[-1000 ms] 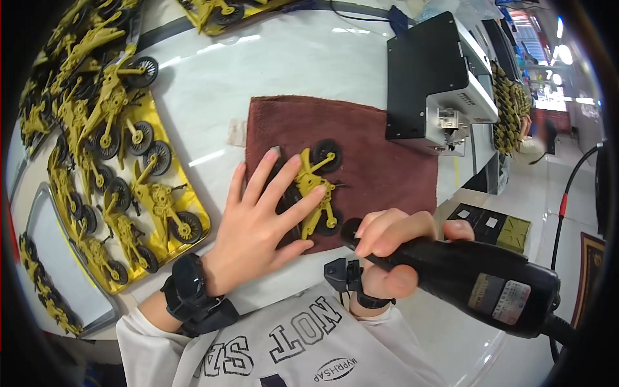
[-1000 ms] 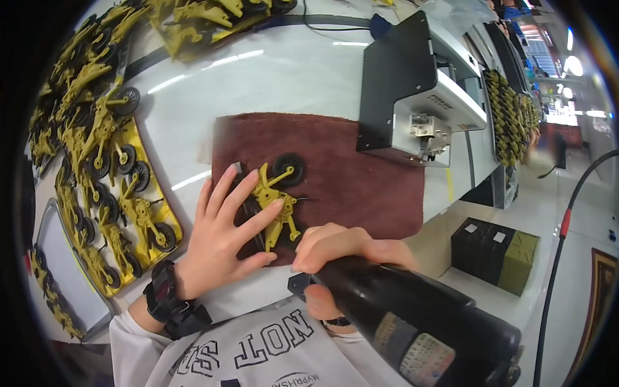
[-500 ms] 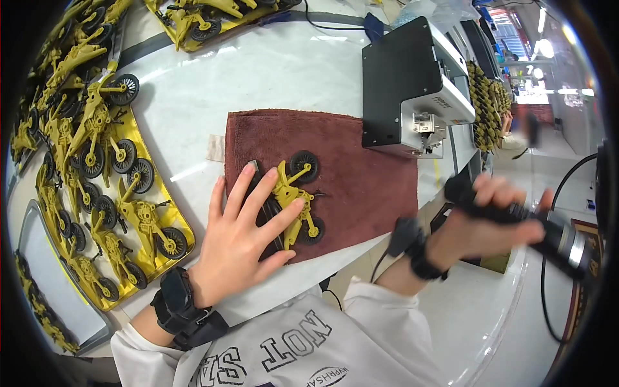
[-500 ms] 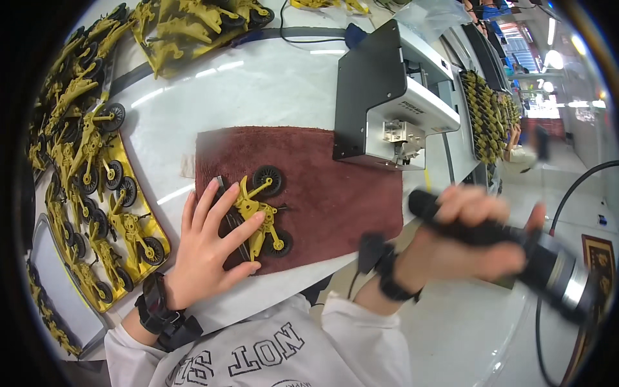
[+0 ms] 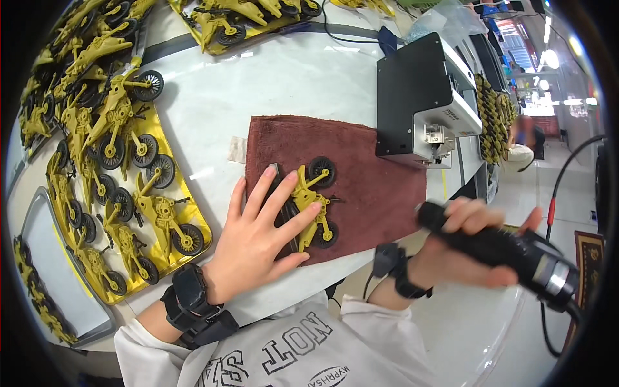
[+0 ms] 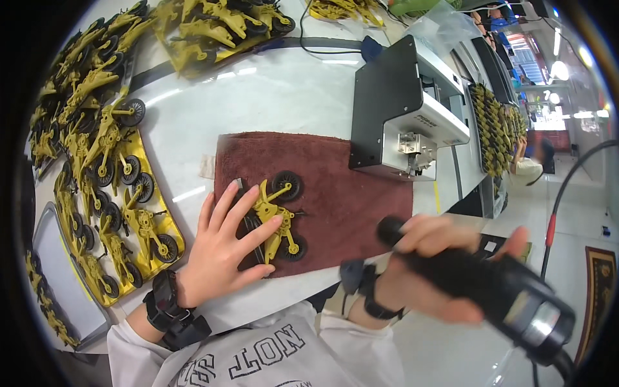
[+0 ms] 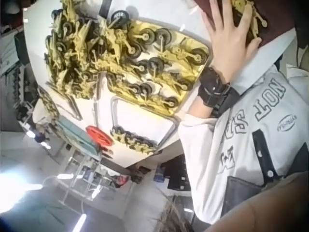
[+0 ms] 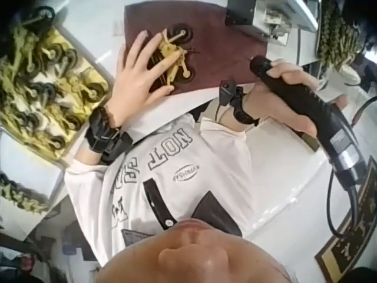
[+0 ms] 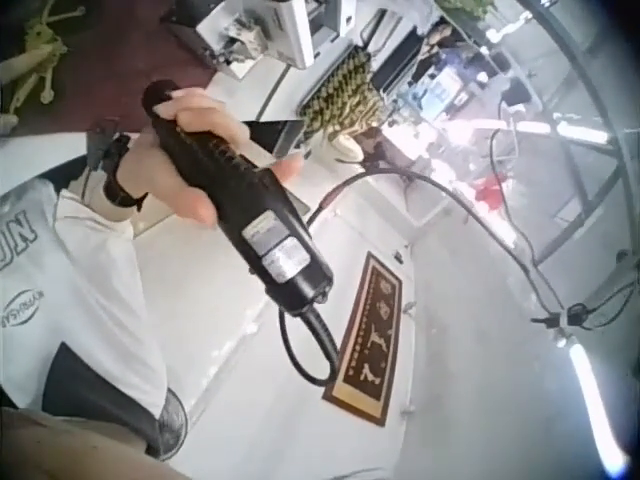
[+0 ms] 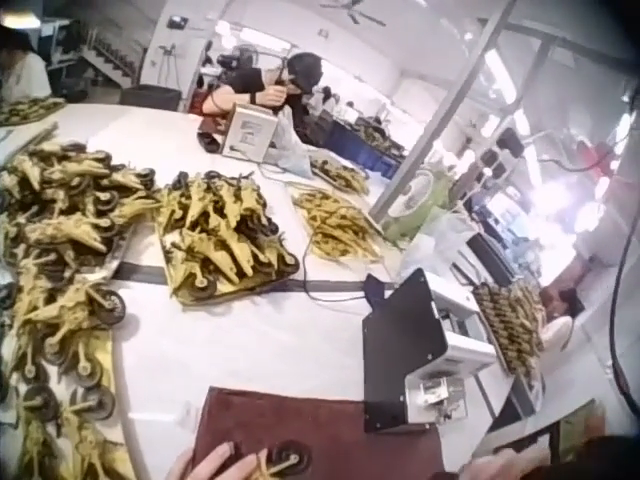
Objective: Assembling yellow toy motorcycles on a production line using an electric screwdriver.
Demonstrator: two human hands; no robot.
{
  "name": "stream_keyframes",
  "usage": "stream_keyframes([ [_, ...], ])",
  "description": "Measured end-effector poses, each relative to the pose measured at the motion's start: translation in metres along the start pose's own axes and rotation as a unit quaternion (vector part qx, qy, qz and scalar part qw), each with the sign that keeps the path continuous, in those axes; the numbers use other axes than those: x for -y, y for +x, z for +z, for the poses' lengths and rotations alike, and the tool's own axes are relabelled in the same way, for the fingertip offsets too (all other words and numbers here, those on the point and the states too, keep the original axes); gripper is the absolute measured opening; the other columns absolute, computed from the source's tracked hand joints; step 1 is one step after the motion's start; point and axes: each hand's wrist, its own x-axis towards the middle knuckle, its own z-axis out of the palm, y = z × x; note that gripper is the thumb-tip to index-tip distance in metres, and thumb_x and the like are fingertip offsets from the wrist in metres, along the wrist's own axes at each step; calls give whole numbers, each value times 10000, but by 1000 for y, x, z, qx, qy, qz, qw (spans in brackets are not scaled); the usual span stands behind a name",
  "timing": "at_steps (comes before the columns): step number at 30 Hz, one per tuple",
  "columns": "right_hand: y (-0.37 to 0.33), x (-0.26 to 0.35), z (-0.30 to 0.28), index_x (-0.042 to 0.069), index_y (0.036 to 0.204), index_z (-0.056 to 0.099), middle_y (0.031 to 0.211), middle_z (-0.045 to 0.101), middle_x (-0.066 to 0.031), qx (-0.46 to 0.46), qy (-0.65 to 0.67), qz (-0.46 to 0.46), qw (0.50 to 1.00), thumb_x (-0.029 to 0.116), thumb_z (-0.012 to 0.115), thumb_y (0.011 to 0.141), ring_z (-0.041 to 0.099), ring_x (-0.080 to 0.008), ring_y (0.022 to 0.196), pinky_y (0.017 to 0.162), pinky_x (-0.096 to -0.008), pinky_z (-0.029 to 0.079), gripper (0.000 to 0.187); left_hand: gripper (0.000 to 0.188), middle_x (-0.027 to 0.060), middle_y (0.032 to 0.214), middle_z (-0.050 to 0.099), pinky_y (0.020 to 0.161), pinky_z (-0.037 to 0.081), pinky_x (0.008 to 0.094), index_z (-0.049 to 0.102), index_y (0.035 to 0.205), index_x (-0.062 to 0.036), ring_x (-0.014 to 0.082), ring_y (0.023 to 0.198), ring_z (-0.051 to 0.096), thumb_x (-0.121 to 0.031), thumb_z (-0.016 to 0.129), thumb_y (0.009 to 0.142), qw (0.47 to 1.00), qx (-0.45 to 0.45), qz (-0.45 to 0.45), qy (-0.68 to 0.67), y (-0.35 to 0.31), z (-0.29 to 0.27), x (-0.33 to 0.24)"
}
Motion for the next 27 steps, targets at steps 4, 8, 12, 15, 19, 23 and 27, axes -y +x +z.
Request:
stream_keyframes([
  [4,71,-29,-10,92,1306,360,671,548,-80,-134,-102,-88,982,506,501,892,534,-190,567,560,-338,479,602,731,167,1472,304,1060,198,595,540,1307,-254,408,1365,240,-363,774,622,1000,-6,-4,2,1,2,0],
  [8,99,-63,-14,-13,1148,389,673,561,-90,-87,-98,-67,989,91,590,786,581,-190,602,637,-318,504,427,727,168,1472,305,1063,191,592,542,1304,-252,407,1366,240,-363,773,623,1000,-10,0,-5,0,3,0],
  [12,105,-54,-23,23,1151,424,637,521,-62,-108,-50,-68,991,131,542,802,529,-166,529,599,-321,483,384,722,168,1471,307,1063,190,591,547,1299,-252,406,1364,245,-368,772,624,1000,-10,-5,-3,2,3,4],
  [15,111,-8,-25,107,1219,451,632,492,-52,-127,-51,-72,988,298,453,882,473,-168,545,608,-364,451,387,716,172,1469,308,1063,188,591,550,1296,-253,409,1360,248,-376,770,626,1000,4,-4,-6,1,1,-2],
  [19,101,-10,-19,90,1313,387,624,493,-52,-84,-114,-42,989,282,460,907,462,-163,519,596,-366,447,455,716,146,1477,296,1051,209,602,500,1328,-286,387,1365,247,-366,763,667,1000,12,-14,-6,3,-1,-3],
  [23,89,-51,-8,132,1250,447,610,455,-25,-89,-175,40,980,308,476,943,418,-126,509,571,-295,407,355,717,164,1473,299,1059,196,594,520,1317,-263,401,1363,243,-367,763,651,1000,8,-12,-3,3,1,-2],
  [27,87,-52,-19,120,1259,442,590,437,-18,-94,-137,87,982,348,479,952,408,-113,495,550,-282,404,384,713,178,1471,300,1065,185,587,536,1309,-243,411,1365,233,-364,761,643,1000,6,-7,3,2,-1,-2],
])
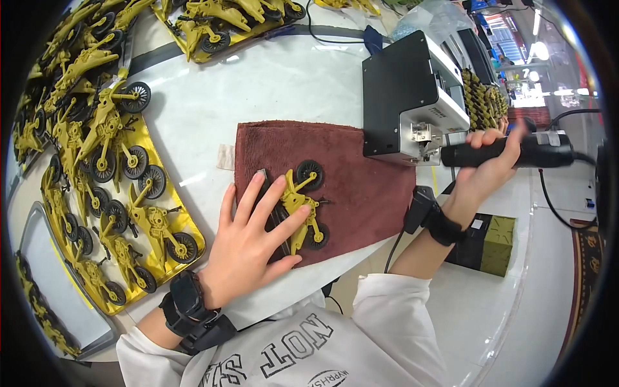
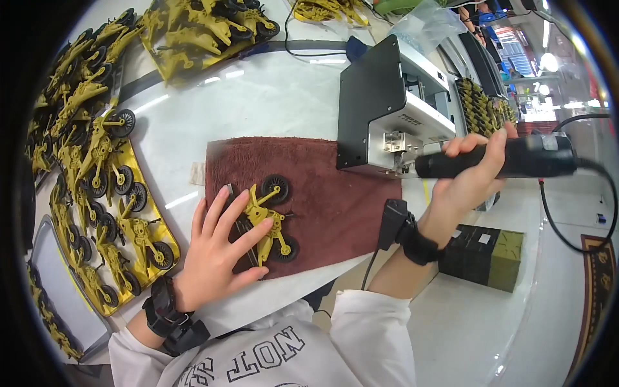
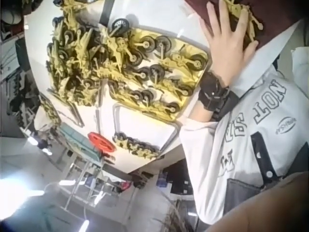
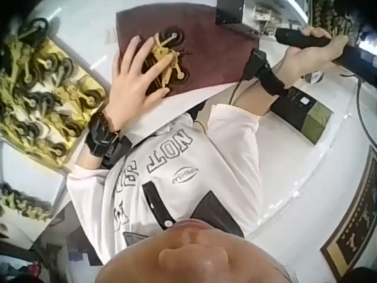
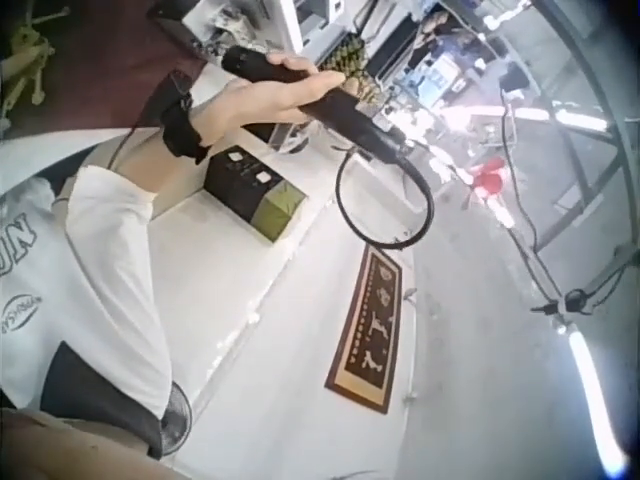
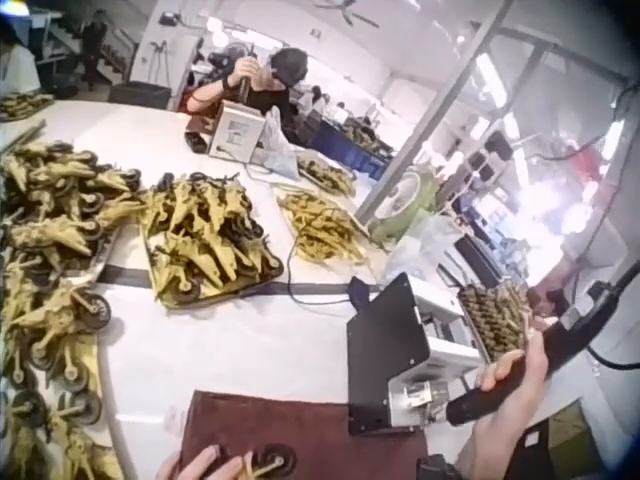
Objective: Assembling yellow toy motorcycles on a production line using an electric screwdriver.
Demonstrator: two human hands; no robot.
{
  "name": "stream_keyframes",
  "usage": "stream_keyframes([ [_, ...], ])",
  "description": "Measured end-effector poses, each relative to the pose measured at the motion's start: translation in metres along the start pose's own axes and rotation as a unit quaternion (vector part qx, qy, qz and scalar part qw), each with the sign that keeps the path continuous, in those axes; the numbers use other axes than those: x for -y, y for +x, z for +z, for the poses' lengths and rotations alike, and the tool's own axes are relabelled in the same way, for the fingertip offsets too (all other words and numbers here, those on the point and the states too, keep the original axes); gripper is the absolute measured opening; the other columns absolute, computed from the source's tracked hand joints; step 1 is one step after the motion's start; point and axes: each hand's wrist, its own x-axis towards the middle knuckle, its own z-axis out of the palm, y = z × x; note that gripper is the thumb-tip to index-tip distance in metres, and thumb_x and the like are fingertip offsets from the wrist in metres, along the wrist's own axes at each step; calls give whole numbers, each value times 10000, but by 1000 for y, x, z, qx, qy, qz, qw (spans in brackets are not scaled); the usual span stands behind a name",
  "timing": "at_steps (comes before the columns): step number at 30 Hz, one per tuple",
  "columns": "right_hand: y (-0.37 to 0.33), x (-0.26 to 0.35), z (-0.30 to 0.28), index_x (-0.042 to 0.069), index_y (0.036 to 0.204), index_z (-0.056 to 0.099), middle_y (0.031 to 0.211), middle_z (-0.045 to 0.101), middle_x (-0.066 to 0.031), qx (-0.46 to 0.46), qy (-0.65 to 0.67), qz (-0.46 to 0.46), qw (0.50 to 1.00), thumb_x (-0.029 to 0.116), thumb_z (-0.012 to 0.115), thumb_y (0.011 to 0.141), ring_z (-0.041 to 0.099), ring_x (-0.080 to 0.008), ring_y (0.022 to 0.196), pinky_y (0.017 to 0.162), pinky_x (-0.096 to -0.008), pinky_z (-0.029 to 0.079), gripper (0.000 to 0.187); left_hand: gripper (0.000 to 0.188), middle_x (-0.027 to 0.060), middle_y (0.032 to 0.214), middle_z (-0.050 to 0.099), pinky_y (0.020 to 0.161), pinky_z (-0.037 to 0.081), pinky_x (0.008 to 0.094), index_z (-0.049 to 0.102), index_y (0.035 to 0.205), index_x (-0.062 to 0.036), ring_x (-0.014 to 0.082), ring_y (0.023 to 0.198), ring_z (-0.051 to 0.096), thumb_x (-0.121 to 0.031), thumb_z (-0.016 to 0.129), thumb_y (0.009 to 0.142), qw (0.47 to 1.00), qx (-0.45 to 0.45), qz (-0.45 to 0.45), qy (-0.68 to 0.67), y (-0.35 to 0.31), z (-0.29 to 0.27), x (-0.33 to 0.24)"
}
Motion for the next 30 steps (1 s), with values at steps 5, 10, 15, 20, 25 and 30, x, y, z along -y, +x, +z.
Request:
stream_keyframes([
  [5,-77,29,-16,81,1334,392,585,452,-48,184,172,61,966,692,456,837,413,-142,428,470,-308,388,791,706,173,1473,300,1063,191,587,539,1307,-243,407,1366,236,-374,756,648,1000,-8,1,1,0,1,2],
  [10,-132,41,12,67,1382,311,604,486,-102,238,283,99,924,833,444,708,446,-229,428,474,-385,412,1029,686,172,1470,304,1065,186,588,552,1287,-239,408,1365,239,-385,758,649,1000,-7,7,2,0,4,2],
  [15,-136,39,21,77,1379,285,615,494,-110,258,307,76,913,868,410,675,474,-238,466,495,-386,417,1067,658,176,1467,307,1066,184,586,571,1260,-231,413,1361,243,-389,757,649,1000,-7,3,6,1,4,2],
  [20,-136,22,27,65,1344,287,607,495,-120,277,280,78,916,893,363,659,462,-232,446,462,-378,412,1077,637,176,1464,313,1067,183,587,585,1244,-231,413,1360,245,-394,753,652,1000,-6,5,5,2,6,2],
  [25,-140,26,33,64,1339,287,597,473,-108,235,297,95,921,907,361,630,448,-225,444,468,-377,415,1103,641,173,1458,326,1066,181,588,586,1249,-245,411,1360,249,-387,750,646,1000,-2,-4,6,0,6,3],
  [30,-144,24,31,76,1339,295,609,477,-103,248,300,98,916,892,381,645,453,-225,449,477,-375,416,1074,642,172,1460,323,1065,174,589,588,1244,-250,411,1360,246,-382,753,637,1000,-1,-2,-1,1,4,3],
])
